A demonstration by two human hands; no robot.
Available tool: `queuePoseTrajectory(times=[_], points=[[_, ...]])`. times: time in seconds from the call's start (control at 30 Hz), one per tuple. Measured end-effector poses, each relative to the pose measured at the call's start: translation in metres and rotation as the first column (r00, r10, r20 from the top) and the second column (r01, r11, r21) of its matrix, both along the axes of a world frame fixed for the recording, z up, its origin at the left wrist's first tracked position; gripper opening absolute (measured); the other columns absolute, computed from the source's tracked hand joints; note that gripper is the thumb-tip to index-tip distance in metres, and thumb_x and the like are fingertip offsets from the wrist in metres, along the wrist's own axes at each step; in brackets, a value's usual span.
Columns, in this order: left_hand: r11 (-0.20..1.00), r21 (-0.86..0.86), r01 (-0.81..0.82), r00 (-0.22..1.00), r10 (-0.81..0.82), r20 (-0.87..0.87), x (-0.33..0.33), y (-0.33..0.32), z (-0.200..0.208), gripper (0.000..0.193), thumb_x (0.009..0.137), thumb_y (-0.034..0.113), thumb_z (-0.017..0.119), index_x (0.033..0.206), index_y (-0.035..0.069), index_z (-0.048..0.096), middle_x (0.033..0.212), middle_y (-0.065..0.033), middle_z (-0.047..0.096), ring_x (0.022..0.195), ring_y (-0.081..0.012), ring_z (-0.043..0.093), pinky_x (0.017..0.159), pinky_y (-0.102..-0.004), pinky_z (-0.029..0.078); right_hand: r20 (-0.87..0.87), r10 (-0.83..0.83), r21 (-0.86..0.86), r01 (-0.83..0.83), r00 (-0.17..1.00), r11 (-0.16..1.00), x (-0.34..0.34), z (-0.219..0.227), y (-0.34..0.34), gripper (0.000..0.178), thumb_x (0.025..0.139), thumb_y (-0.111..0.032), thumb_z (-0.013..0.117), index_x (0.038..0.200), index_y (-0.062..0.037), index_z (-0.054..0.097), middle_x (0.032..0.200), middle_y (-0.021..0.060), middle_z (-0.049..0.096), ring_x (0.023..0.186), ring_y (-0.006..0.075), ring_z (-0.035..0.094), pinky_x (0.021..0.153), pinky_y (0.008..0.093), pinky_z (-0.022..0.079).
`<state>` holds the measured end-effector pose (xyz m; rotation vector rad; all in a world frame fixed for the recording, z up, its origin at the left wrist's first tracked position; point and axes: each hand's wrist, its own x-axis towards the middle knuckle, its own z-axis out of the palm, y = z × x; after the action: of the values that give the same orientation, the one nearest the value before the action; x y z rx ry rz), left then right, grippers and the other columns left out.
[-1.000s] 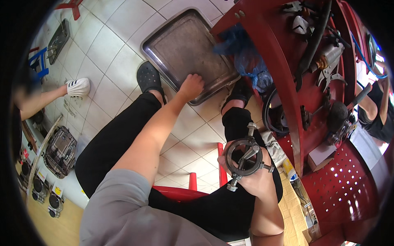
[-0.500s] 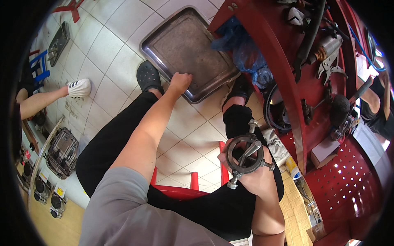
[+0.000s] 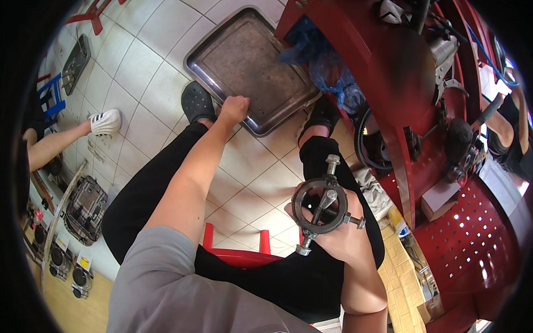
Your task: The person sits on a low stool in a workshop, holding a cylindrical mechanical component in their lap. They use their hands to manipulate small metal parts, inserting and adjusting them within the component's housing. The person repeatedly picks up small pieces from a metal tray on the floor and fits them into the assembly.
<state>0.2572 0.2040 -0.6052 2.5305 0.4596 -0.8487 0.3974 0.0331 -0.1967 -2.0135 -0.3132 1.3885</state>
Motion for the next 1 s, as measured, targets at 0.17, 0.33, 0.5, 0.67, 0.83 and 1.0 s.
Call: queuePoseTrajectory(times=[0.17,0.33,0.5,0.67,0.83,1.0], points=[[0.998,-0.036,-0.047,0.998,0.048,0.028,-0.005,-0.024,0.0,0.01,0.077,0.02,0.063,0.079,0.014,0.07,0.082,-0.0091,0.07,0.081,-0.0268,0.069,0.068,-0.0396,0.05,-0.002,-0.003,0.027,0.003,1.0,1.0,-0.001,0.001,-0.001,0.02,0.077,-0.012,0.075,0.089,-0.0008,0.064,0.073,0.002,0.061,0.064,0.0067,0.055,0.058,0.0222,0.044],[1.0,-0.002,-0.031,0.999,0.031,-0.008,-0.002,-0.034,0.001,0.01,0.077,0.017,0.061,0.078,0.013,0.07,0.081,-0.0088,0.07,0.08,-0.0275,0.069,0.067,-0.0405,0.05,-0.007,0.001,0.047,-0.001,1.0,0.999,-0.001,-0.001,-0.005,0.021,0.077,-0.012,0.075,0.089,-0.0001,0.063,0.073,0.0029,0.061,0.064,0.0072,0.056,0.058,0.022,0.044],[0.999,-0.032,0.008,0.996,-0.011,-0.083,0.007,-0.035,0.015,0.015,0.079,0.015,0.058,0.083,0.014,0.072,0.085,-0.0094,0.071,0.084,-0.0269,0.069,0.073,-0.0388,0.049,-0.052,-0.031,0.004,0.031,0.998,0.999,-0.001,0.0,-0.006,0.023,0.076,-0.013,0.077,0.09,0.0004,0.063,0.074,0.0039,0.062,0.066,0.0086,0.058,0.06,0.0232,0.046],[0.909,-0.171,-0.381,0.92,0.391,0.025,0.016,-0.012,0.054,0.016,0.068,0.018,0.067,0.081,0.008,0.072,0.079,-0.014,0.069,0.079,-0.0263,0.07,0.067,-0.036,0.052,-0.033,-0.077,0.163,0.081,0.997,0.983,-0.005,0.018,0.007,0.027,0.074,-0.011,0.077,0.094,0.001,0.063,0.078,0.0062,0.064,0.073,0.0128,0.063,0.067,0.0259,0.05],[0.195,-0.702,-0.685,0.227,0.973,0.049,0.029,-0.006,0.134,0.022,0.074,0.02,0.072,0.087,0.003,0.071,0.065,-0.0046,0.063,0.059,-0.0131,0.058,0.053,-0.0298,0.044,-0.03,-0.154,0.293,0.155,0.988,0.943,-0.021,0.022,0.006,0.028,0.075,-0.013,0.078,0.093,-0.0008,0.061,0.088,0.0044,0.066,0.078,0.0106,0.06,0.068,0.0274,0.049],[-0.539,-0.842,0.017,0.007,0.842,-0.539,0.034,-0.01,0.273,0.012,0.084,0.018,0.064,0.088,0.008,0.059,0.072,0.0034,0.052,0.047,-0.0053,0.035,0.053,-0.0269,0.034,-0.027,-0.166,0.448,0.16,0.986,0.88,-0.036,0.038,-0.004,0.02,0.079,-0.013,0.072,0.092,-0.0015,0.062,0.076,0.0039,0.063,0.07,0.0117,0.059,0.066,0.0266,0.047]])
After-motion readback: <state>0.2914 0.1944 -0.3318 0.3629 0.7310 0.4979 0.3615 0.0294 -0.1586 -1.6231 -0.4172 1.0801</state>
